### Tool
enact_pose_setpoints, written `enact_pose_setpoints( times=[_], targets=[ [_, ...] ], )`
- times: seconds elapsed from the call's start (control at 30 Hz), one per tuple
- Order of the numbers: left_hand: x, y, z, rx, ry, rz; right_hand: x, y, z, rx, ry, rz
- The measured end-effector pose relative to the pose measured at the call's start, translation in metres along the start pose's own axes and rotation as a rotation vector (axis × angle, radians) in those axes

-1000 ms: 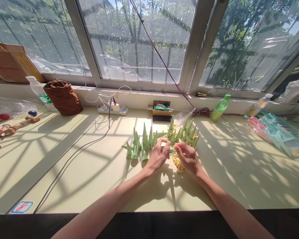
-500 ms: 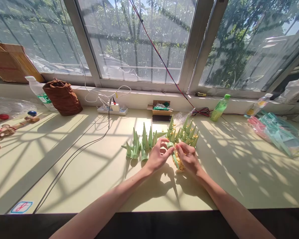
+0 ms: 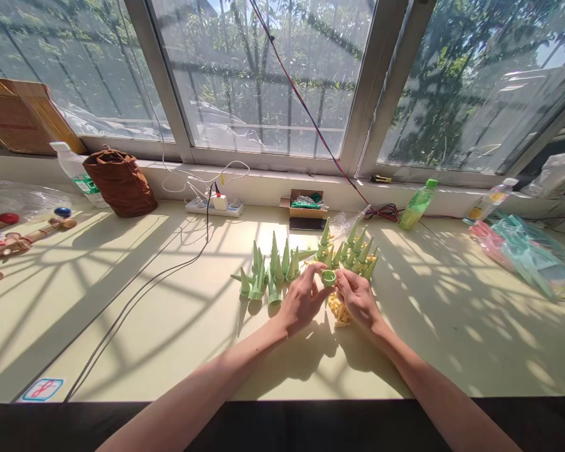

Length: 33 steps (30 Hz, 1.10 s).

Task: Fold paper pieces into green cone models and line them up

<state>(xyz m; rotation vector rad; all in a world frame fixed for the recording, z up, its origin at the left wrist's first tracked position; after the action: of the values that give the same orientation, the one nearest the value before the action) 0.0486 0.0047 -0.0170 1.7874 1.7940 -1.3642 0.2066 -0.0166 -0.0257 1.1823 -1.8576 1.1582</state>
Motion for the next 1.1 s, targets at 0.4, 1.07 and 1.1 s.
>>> enact_pose_setpoints(
  times=[0.4, 1.07, 1.1],
  targets=[
    [-0.012, -0.005, -0.008, 0.098, -0.367, 0.540, -0.008, -0.006, -0.005, -0.064, -0.024, -0.152],
    [-0.008, -0.006, -0.006, 0.205, -0.279, 0.555, -0.006, -0.009, -0.005, 0.013, 0.052, -0.079],
    [-0.009, -0.006, -0.005, 0.209, -0.266, 0.503, -0.005, -0.009, -0.006, 0.006, 0.051, -0.050]
  ],
)
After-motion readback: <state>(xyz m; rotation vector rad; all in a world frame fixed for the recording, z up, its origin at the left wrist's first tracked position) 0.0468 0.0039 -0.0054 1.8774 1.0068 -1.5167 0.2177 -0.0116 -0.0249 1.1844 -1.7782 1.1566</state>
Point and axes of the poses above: each hand's wrist, its own z-axis away from the middle knuckle, its own y-axis out of the palm, x = y × z, the point moved 1 cm from there along -z, towards the middle knuckle, and after that the axes turned 5 degrees about z, right-handed, at the moved point
